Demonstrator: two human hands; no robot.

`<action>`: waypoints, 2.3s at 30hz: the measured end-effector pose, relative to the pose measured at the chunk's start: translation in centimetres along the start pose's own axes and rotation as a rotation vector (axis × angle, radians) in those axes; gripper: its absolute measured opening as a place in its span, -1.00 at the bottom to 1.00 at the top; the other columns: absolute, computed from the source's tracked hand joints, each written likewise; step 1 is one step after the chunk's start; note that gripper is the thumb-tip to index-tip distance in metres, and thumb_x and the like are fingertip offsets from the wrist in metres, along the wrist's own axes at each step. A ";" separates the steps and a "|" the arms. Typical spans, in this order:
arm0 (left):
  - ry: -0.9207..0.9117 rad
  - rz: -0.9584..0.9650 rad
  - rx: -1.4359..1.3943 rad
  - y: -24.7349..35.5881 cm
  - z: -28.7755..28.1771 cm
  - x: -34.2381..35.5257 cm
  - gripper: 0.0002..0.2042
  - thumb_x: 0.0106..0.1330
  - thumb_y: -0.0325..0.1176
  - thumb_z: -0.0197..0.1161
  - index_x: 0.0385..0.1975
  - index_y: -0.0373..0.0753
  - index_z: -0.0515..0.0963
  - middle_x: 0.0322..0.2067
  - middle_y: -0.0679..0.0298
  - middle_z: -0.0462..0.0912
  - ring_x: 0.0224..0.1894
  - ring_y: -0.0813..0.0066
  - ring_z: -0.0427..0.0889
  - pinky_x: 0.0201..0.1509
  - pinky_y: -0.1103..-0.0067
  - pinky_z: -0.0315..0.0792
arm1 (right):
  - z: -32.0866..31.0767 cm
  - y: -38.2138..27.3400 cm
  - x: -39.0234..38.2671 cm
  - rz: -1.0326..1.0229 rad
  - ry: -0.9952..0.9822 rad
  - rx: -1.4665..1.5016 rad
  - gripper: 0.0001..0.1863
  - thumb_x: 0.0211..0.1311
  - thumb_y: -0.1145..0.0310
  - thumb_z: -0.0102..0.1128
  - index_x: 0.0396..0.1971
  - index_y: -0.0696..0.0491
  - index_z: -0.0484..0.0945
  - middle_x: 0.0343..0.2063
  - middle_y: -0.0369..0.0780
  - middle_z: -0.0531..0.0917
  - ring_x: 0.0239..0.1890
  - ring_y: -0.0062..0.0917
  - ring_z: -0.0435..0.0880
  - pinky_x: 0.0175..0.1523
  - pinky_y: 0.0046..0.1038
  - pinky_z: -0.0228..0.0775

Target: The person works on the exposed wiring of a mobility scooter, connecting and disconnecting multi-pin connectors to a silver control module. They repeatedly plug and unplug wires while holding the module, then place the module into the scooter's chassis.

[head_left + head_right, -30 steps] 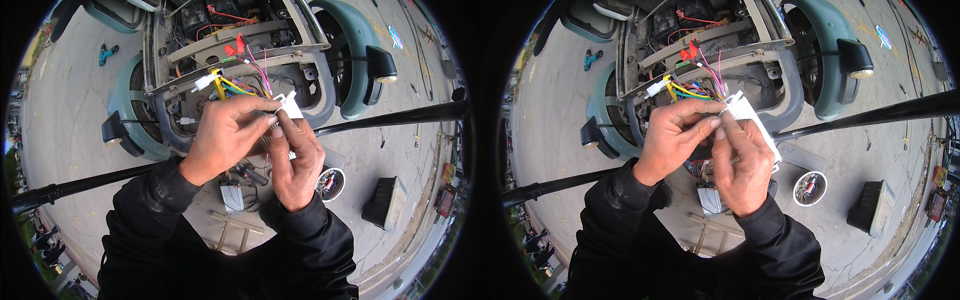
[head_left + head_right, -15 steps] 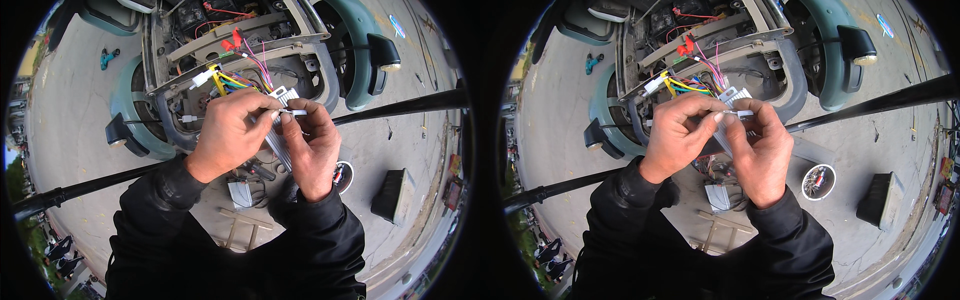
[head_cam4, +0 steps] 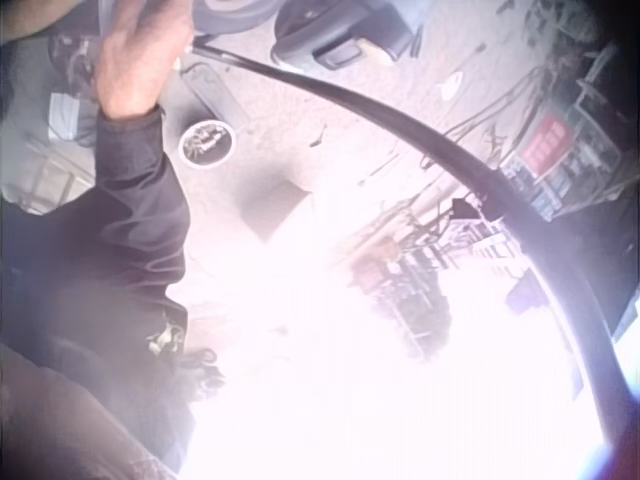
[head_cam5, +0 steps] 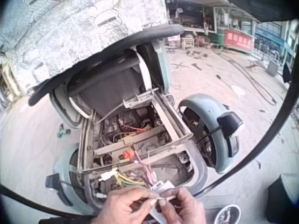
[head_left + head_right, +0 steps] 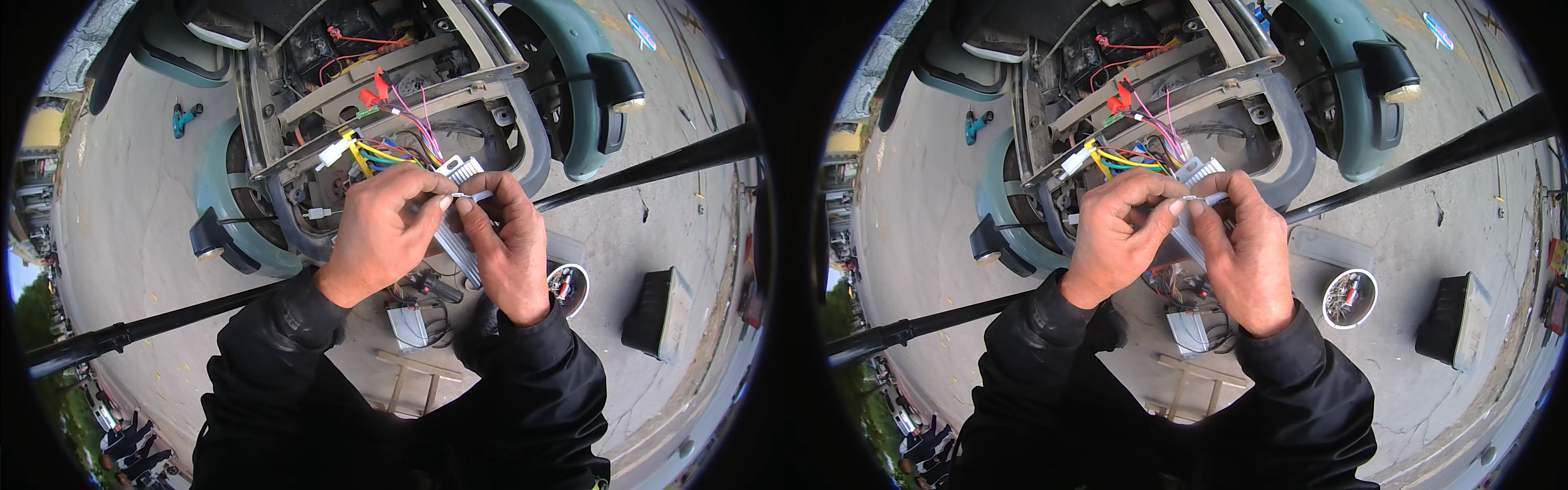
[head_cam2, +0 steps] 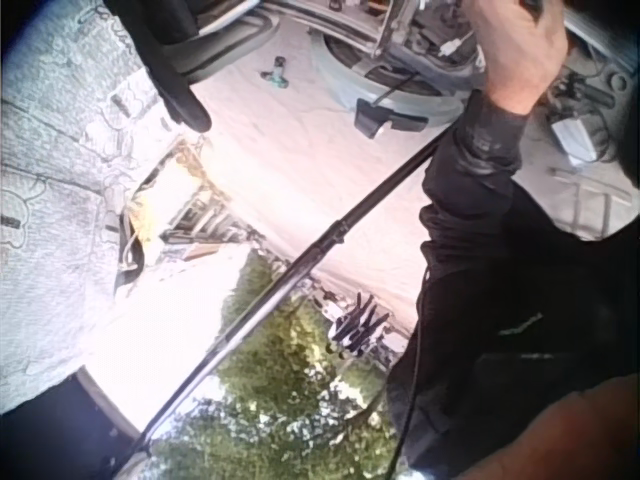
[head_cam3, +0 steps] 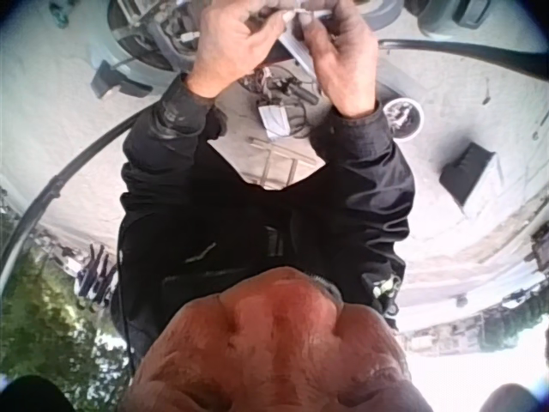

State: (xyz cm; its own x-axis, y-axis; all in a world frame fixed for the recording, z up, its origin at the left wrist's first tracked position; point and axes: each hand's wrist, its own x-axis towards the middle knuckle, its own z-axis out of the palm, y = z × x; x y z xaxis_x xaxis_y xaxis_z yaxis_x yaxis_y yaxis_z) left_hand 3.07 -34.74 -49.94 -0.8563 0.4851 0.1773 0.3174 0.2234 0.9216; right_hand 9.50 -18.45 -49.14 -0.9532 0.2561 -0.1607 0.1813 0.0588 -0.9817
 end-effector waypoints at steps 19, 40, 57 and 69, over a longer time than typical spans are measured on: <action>-0.042 -0.039 -0.033 -0.5 0.2 0.2 -0.90 0.45 -0.58 0.27 -0.12 -0.44 0.61 -0.29 0.28 0.70 -0.40 0.70 0.64 -0.38 0.68 0.50 | -0.7 -0.2 0.6 -0.053 -0.059 -0.094 -0.85 0.38 0.48 0.23 -0.15 0.21 0.53 -0.58 -0.13 0.67 -0.54 -0.51 0.65 -0.35 -0.43 0.48; 0.009 -0.034 -0.061 -0.5 0.2 -0.5 -0.91 0.42 -0.56 0.31 -0.16 -0.42 0.65 -0.29 0.26 0.69 -0.42 0.68 0.63 -0.37 0.66 0.50 | -0.8 0.4 0.3 -0.147 -0.069 -0.127 -0.87 0.37 0.51 0.22 -0.17 0.22 0.53 -0.57 -0.11 0.68 -0.52 -0.41 0.69 -0.35 -0.39 0.49; -0.001 -0.141 -0.208 -0.7 0.0 -1.5 -0.84 0.38 -0.50 0.37 -0.11 -0.36 0.60 -0.31 0.18 0.68 -0.45 0.49 0.69 -0.33 0.53 0.53 | -1.0 -0.4 0.3 -0.179 -0.176 -0.113 -0.82 0.29 0.60 0.25 -0.13 0.24 0.56 -0.48 -0.15 0.70 -0.48 -0.53 0.68 -0.34 -0.42 0.50; 0.055 0.119 0.084 -0.3 -0.7 -3.8 -0.78 0.31 -0.60 0.31 -0.07 -0.27 0.65 -0.16 0.16 0.66 -0.13 0.12 0.70 -0.05 0.38 0.57 | -3.0 -1.7 2.8 -0.202 0.143 -0.431 -0.69 0.40 0.42 0.28 0.04 0.25 0.58 -0.15 -0.06 0.80 -0.16 -0.44 0.80 -0.03 -0.41 0.61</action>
State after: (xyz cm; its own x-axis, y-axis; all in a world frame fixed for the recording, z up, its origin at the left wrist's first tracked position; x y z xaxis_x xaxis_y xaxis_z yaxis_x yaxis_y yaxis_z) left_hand 5.97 -37.23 -50.63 -0.8308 0.4659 0.3045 0.4490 0.2377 0.8613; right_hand 7.26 -14.94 -47.64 -0.9425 0.3261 0.0734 0.1088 0.5070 -0.8550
